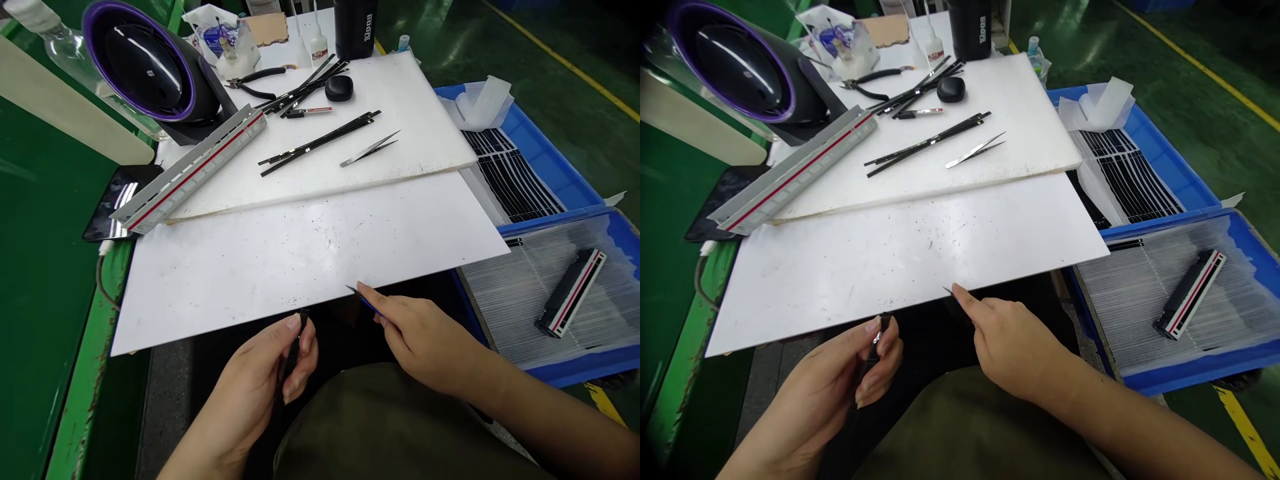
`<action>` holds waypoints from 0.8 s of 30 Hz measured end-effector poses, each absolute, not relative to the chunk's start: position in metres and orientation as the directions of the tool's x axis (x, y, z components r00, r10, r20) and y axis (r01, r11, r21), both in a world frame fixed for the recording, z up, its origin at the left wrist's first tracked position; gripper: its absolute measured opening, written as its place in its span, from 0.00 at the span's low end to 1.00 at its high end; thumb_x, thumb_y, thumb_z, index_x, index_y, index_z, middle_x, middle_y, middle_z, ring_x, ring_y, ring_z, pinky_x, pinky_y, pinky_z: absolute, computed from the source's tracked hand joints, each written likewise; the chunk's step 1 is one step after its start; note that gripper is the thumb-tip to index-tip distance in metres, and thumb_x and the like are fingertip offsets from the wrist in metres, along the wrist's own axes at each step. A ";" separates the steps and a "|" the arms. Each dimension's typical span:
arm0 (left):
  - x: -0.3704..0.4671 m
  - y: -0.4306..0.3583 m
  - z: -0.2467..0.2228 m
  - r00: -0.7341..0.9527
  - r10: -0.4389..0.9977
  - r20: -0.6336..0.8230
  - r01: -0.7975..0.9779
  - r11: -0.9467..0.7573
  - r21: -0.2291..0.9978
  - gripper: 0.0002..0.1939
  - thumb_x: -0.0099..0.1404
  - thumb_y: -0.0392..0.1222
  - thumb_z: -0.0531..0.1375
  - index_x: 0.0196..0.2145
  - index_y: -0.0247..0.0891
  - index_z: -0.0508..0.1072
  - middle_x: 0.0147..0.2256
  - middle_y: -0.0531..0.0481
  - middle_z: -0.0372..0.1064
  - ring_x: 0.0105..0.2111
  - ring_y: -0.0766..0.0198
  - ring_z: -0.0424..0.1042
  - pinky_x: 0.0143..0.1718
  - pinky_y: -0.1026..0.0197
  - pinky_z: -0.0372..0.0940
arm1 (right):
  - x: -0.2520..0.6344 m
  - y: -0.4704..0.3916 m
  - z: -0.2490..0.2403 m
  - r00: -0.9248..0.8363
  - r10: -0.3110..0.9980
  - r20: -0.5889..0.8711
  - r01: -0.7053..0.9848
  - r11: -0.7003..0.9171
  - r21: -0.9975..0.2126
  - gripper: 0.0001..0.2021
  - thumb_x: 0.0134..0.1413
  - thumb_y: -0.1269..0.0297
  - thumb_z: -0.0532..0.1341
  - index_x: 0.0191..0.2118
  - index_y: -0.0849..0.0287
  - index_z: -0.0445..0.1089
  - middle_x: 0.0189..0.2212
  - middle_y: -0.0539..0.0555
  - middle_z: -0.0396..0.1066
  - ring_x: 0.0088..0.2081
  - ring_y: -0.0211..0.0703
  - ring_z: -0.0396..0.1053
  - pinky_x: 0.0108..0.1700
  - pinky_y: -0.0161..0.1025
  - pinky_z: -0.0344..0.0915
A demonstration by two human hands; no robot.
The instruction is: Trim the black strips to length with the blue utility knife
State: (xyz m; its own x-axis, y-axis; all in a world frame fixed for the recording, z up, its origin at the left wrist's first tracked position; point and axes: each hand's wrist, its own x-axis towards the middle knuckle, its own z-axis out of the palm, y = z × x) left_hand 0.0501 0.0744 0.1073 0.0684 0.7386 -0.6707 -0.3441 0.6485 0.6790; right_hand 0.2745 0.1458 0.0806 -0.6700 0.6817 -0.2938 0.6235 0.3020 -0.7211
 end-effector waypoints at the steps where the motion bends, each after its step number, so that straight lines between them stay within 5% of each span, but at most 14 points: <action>1: 0.048 0.075 0.106 0.069 0.741 -0.668 -0.322 0.650 0.688 0.19 0.69 0.55 0.54 0.26 0.39 0.66 0.17 0.56 0.55 0.17 0.70 0.51 0.19 0.67 0.51 | 0.273 0.147 0.083 -0.677 0.676 -0.291 0.623 0.316 -0.715 0.33 0.61 0.76 0.50 0.71 0.53 0.50 0.35 0.53 0.73 0.36 0.45 0.71 0.41 0.44 0.67; 10: 0.039 0.074 0.086 -0.080 0.716 -0.693 -0.039 0.693 0.720 0.23 0.67 0.61 0.56 0.26 0.39 0.64 0.18 0.58 0.54 0.18 0.70 0.52 0.19 0.67 0.50 | 0.241 0.159 0.092 -0.780 0.580 -0.234 0.563 0.487 -0.667 0.31 0.61 0.73 0.51 0.70 0.57 0.56 0.39 0.58 0.76 0.39 0.47 0.73 0.43 0.43 0.65; 14: 0.046 0.074 0.086 -0.122 0.694 -0.709 -0.070 0.707 0.704 0.23 0.67 0.61 0.56 0.26 0.39 0.64 0.18 0.58 0.54 0.18 0.70 0.51 0.19 0.67 0.47 | 0.234 0.160 0.092 -0.815 0.534 -0.226 0.530 0.527 -0.664 0.30 0.60 0.73 0.51 0.69 0.58 0.58 0.35 0.57 0.77 0.35 0.47 0.73 0.39 0.41 0.65; 24: 0.048 0.075 0.080 -0.140 0.687 -0.714 -0.079 0.711 0.699 0.24 0.66 0.61 0.57 0.24 0.38 0.63 0.17 0.58 0.53 0.18 0.70 0.50 0.19 0.66 0.48 | 0.229 0.161 0.088 -0.835 0.510 -0.209 0.487 0.505 -0.713 0.30 0.60 0.73 0.52 0.68 0.58 0.58 0.44 0.59 0.77 0.41 0.47 0.74 0.45 0.42 0.66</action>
